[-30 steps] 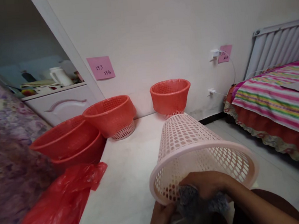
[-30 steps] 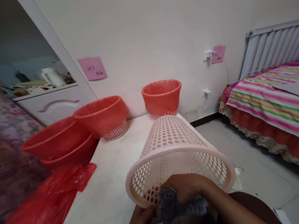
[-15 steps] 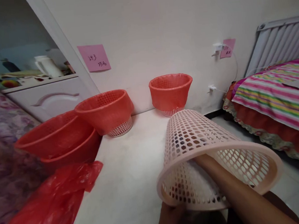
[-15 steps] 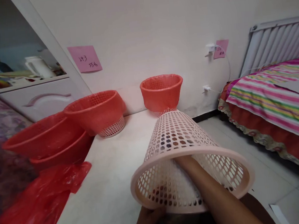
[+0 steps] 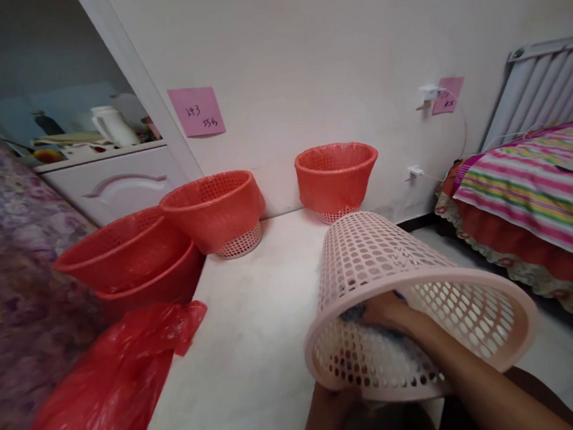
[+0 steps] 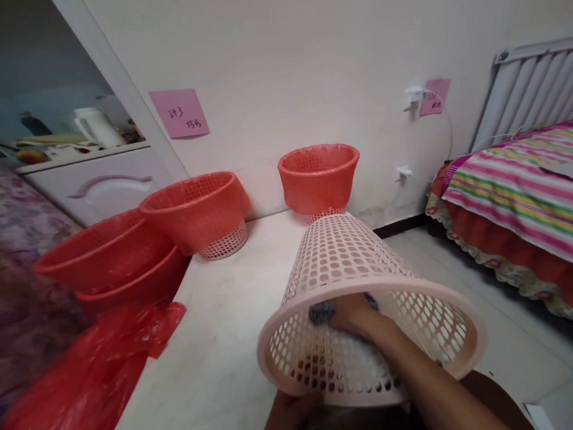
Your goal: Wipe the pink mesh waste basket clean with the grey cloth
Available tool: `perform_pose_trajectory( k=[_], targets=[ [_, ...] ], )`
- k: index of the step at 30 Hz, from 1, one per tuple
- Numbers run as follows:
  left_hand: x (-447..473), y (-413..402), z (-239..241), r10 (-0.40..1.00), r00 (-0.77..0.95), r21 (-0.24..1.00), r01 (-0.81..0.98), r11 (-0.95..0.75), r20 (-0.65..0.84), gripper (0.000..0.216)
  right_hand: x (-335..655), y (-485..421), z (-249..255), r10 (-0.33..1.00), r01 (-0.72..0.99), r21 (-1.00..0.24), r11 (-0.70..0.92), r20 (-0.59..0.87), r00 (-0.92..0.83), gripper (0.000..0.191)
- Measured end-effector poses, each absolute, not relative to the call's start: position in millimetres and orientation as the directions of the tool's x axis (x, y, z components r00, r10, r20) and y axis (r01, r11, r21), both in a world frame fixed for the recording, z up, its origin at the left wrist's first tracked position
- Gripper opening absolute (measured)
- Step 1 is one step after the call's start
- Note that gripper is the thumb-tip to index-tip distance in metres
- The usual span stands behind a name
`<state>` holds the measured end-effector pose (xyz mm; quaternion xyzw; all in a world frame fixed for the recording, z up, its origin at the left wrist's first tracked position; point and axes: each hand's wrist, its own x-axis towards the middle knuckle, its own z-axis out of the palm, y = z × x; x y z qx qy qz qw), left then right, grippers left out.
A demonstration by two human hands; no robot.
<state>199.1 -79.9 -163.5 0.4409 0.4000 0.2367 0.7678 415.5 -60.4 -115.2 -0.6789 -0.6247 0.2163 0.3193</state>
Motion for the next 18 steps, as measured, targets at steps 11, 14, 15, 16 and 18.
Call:
perform_pose_trajectory(
  k=[11, 14, 15, 16, 18],
  targets=[
    [205.1, -83.8, -143.6, 0.815, 0.541, 0.955, -0.067, 0.288, -0.208, 0.059, 399.8, -118.8, -80.3, 0.878, 0.596, -0.761, 0.256, -0.075, -0.473, 0.036],
    [196.4, -81.9, -144.0, 0.764, 0.569, 0.924, -0.018, 0.382, -0.305, 0.057, 405.8, -116.0, -71.2, 0.854, 0.503, -0.832, 0.234, -0.072, -0.515, 0.038],
    [192.0, -80.8, -143.9, 0.755, 0.559, 0.915, 0.017, 0.403, -0.343, 0.056, 407.5, -114.3, -68.9, 0.861, 0.481, -0.847, 0.225, -0.058, -0.505, 0.036],
    [187.6, -79.7, -143.4, 0.757, 0.540, 0.911, 0.046, 0.410, -0.368, 0.055, 409.0, -111.9, -67.7, 0.879, 0.460, -0.860, 0.220, -0.029, -0.475, 0.035],
    [180.7, -78.0, -141.8, 0.784, 0.494, 0.917, 0.071, 0.393, -0.374, 0.053, 411.1, -104.7, -70.6, 0.942, 0.448, -0.869, 0.209, 0.056, -0.332, 0.038]
  ],
)
